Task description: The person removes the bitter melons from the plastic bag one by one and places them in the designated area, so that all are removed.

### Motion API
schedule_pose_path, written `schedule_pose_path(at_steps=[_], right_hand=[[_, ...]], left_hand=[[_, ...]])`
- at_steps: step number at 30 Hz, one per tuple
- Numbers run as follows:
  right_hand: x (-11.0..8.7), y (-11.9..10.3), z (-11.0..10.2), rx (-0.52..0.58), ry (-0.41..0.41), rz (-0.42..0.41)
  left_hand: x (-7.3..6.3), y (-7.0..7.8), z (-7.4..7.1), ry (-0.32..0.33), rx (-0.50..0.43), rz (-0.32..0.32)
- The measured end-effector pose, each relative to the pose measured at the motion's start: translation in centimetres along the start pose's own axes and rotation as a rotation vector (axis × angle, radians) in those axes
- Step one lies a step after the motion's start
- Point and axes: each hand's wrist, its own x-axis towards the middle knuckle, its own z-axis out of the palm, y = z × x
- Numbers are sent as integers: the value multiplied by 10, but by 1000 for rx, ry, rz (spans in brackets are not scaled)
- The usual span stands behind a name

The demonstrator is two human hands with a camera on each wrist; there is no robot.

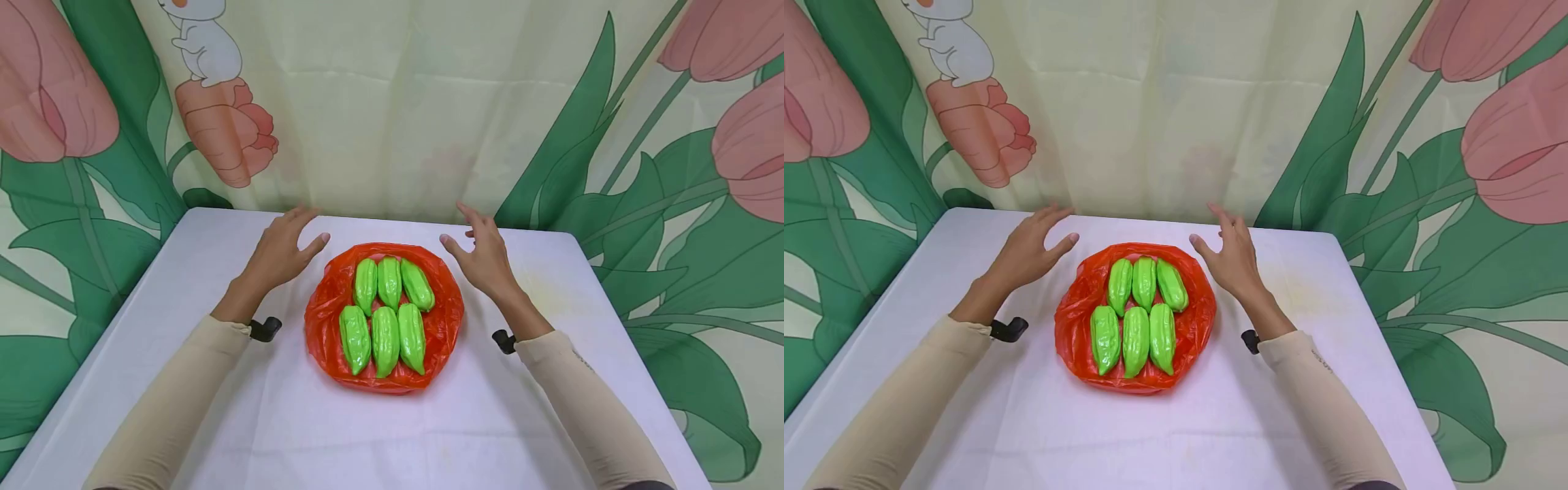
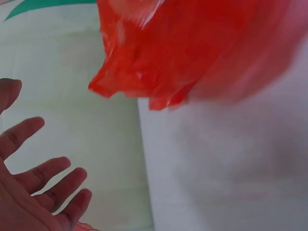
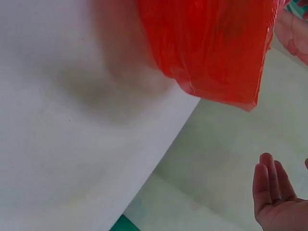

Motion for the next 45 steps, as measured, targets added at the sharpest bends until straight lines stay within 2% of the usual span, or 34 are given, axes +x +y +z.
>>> schedule_pose_path(at_steps=[3, 8, 11, 20, 27, 35, 45], right_hand=[[-11, -3, 5, 69, -57, -1], [-28, -10, 13, 105, -172, 3], [-35, -13, 19, 102, -214, -15], [-41, -14, 35, 62, -275, -66], [-39, -14, 44, 24, -301, -46], [-35, -6, 52, -43, -302, -20], [-32, -4, 58, -71, -328, 7]], left_hand=[[-16, -2, 6, -43, -151, -14], [-41, -6, 19, -167, -401, -60], [-51, -8, 25, -212, -487, -80], [-64, -17, 40, -258, -561, -74], [-66, -21, 48, -307, -651, -107], [-68, -23, 54, -326, -677, -146], [-66, -25, 57, -313, -657, -141]])
